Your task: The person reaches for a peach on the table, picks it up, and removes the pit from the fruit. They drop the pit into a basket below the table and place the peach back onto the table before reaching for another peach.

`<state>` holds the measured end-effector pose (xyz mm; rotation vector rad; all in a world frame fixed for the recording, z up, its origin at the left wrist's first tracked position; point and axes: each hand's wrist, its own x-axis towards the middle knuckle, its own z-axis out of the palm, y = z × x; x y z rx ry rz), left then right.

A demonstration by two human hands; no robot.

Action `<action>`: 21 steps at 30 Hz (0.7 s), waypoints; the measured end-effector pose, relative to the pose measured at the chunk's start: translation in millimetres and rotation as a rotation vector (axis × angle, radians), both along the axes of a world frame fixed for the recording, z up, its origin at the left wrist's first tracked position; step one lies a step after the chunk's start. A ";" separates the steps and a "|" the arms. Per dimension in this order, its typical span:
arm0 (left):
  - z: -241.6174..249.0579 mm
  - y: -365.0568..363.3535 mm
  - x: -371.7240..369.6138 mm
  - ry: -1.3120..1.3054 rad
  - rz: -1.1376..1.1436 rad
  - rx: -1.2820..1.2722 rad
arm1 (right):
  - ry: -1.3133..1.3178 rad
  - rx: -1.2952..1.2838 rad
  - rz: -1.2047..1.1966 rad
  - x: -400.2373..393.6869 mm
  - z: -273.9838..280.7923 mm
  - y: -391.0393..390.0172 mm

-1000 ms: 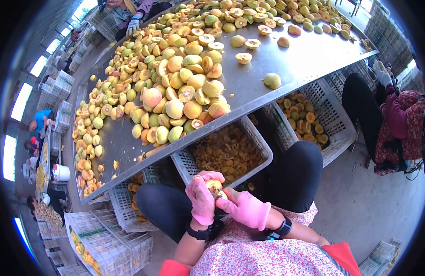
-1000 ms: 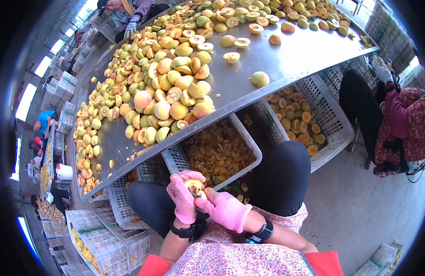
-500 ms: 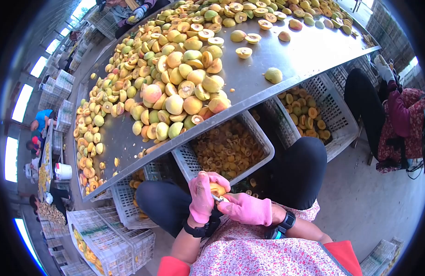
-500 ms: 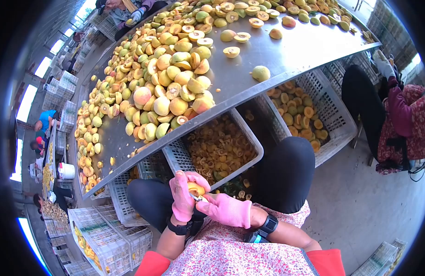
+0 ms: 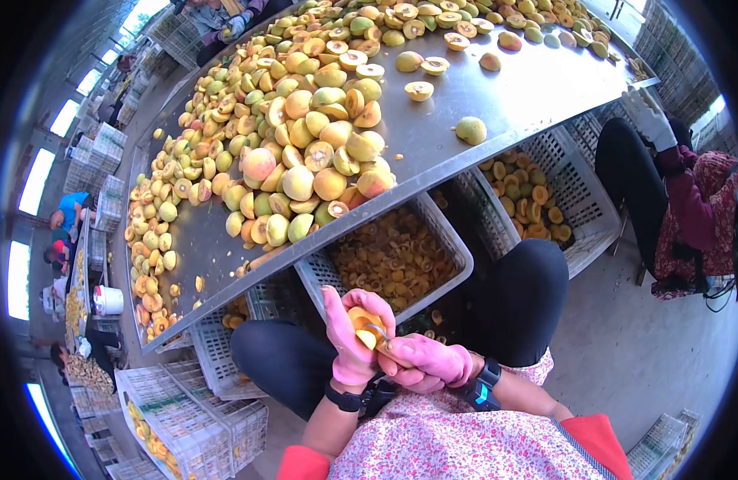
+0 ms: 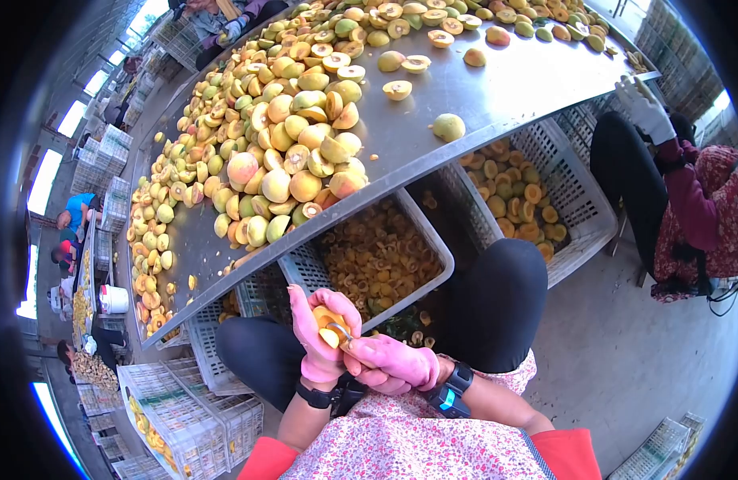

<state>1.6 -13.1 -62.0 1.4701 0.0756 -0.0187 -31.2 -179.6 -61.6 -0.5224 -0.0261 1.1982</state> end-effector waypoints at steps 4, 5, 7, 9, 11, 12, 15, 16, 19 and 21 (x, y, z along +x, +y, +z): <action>23.9 -12.7 10.5 0.265 0.071 -0.499 | 0.005 0.116 -0.093 5.7 -0.4 0.0; 27.8 -16.2 12.0 0.276 0.116 -0.504 | -0.014 0.018 -0.090 7.0 2.9 -0.8; 34.3 -19.6 19.6 0.328 0.206 -0.480 | -0.140 -0.111 -0.097 10.5 -1.8 -1.1; 35.5 -18.7 23.1 0.362 0.312 -0.460 | -0.428 -0.247 -0.189 12.6 -5.8 7.3; 36.8 -14.8 33.9 0.288 0.389 -0.486 | -0.798 -0.460 -0.199 20.1 3.4 3.3; 38.2 -12.6 38.5 0.220 0.467 -0.513 | -0.805 -0.458 -0.202 21.1 11.7 2.5; 54.9 -8.2 52.8 0.050 0.509 -0.499 | -1.196 -0.881 -0.213 29.7 12.7 4.6; 62.6 -6.3 58.1 -0.046 0.571 -0.470 | -1.196 -0.996 -0.207 35.0 8.5 5.1; 80.3 43.0 63.0 -0.316 0.658 -0.198 | -1.434 -1.286 -0.183 34.1 -48.9 2.1; 97.5 92.2 53.7 -0.348 0.739 0.097 | -1.413 -1.284 -0.300 32.9 -37.7 5.6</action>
